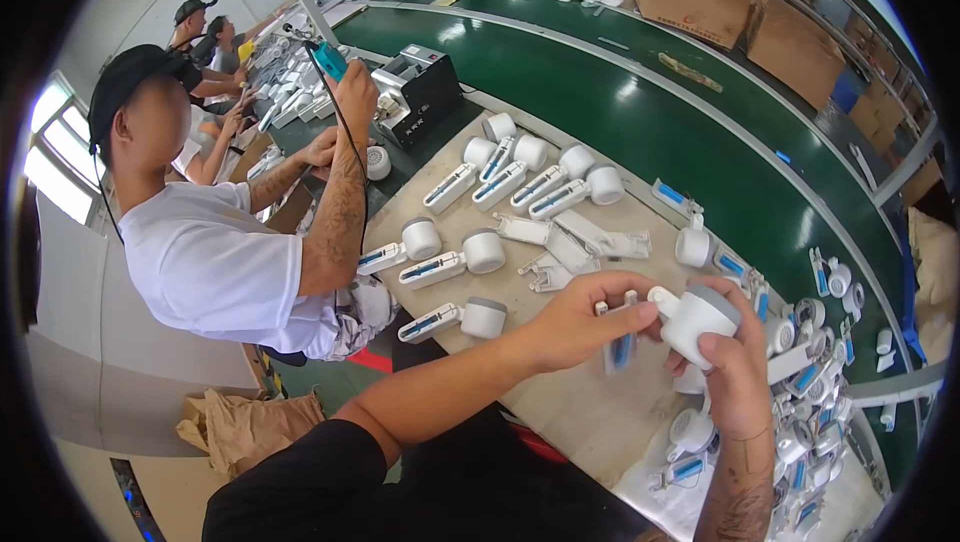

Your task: The person assembles handheld fans by connecting the fan heads to the battery handles and snapping the plastic casing covers onto each handle by hand.

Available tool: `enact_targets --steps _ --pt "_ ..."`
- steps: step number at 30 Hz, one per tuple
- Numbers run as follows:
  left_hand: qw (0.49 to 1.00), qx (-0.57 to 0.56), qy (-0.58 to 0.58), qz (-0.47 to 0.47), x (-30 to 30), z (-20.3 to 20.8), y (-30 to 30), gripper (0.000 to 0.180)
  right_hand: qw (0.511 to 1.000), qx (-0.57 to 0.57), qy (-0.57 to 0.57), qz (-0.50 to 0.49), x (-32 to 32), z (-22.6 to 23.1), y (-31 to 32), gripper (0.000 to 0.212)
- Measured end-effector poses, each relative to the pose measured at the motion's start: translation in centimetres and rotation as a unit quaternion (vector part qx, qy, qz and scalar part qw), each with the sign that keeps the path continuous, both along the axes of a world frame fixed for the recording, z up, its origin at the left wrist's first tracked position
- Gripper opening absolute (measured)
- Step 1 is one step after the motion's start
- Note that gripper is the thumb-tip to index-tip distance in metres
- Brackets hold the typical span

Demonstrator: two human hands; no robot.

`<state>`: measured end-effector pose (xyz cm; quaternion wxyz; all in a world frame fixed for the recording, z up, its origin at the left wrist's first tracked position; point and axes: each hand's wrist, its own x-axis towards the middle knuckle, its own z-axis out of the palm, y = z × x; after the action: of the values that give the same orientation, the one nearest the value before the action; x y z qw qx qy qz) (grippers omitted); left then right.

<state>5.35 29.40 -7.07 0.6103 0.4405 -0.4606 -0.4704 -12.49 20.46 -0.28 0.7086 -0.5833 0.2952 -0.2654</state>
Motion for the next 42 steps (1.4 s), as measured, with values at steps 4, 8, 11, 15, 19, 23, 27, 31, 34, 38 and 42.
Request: enact_targets --steps 4,8,11,15,19,23,27,31,34,38,42 --pt "0.935 0.131 0.319 -0.080 -1.9 -1.3 2.3 0.032 0.990 0.122 -0.069 -0.030 -3.2 -4.3 0.0 0.053" --pt "0.872 0.186 0.441 -0.104 -1.5 -1.3 4.9 0.044 0.956 0.262 -0.113 0.059 -3.2 -5.9 0.8 0.048" --pt "0.888 0.172 0.420 -0.079 -2.2 0.5 5.0 0.044 0.978 0.186 -0.094 0.024 -3.3 -5.7 2.1 0.054" --pt "0.957 0.178 0.226 -0.018 -2.5 1.3 5.4 0.033 0.997 0.028 -0.071 0.015 -4.0 -3.4 2.6 0.057" --pt "0.975 0.167 0.141 -0.030 -3.1 2.5 5.9 0.030 0.992 -0.025 -0.092 0.084 -3.8 -1.8 2.1 0.060" --pt "0.982 0.138 0.129 -0.029 -3.6 3.6 6.0 0.025 0.987 -0.035 -0.103 0.117 -3.5 -1.0 1.2 0.057" --pt "0.979 0.162 0.127 -0.009 -3.1 3.7 5.8 0.023 0.989 -0.046 -0.095 0.104 -2.9 -0.7 0.9 0.051" --pt "0.984 0.147 0.099 -0.002 -2.6 3.1 7.1 0.019 0.987 -0.096 -0.032 0.125 -2.8 -0.5 0.6 0.043" --pt "0.986 0.147 0.053 -0.055 -3.6 1.9 6.1 0.013 0.970 -0.175 0.060 0.157 -4.6 -0.5 -1.2 0.055" --pt "0.980 0.146 0.044 -0.126 -4.3 1.6 6.8 0.018 0.961 -0.072 0.157 0.216 -3.5 1.5 -1.0 0.047" --pt "0.972 0.154 0.101 -0.149 -4.2 1.6 8.0 0.021 0.938 -0.039 0.229 0.258 -1.0 2.5 -0.2 0.037"
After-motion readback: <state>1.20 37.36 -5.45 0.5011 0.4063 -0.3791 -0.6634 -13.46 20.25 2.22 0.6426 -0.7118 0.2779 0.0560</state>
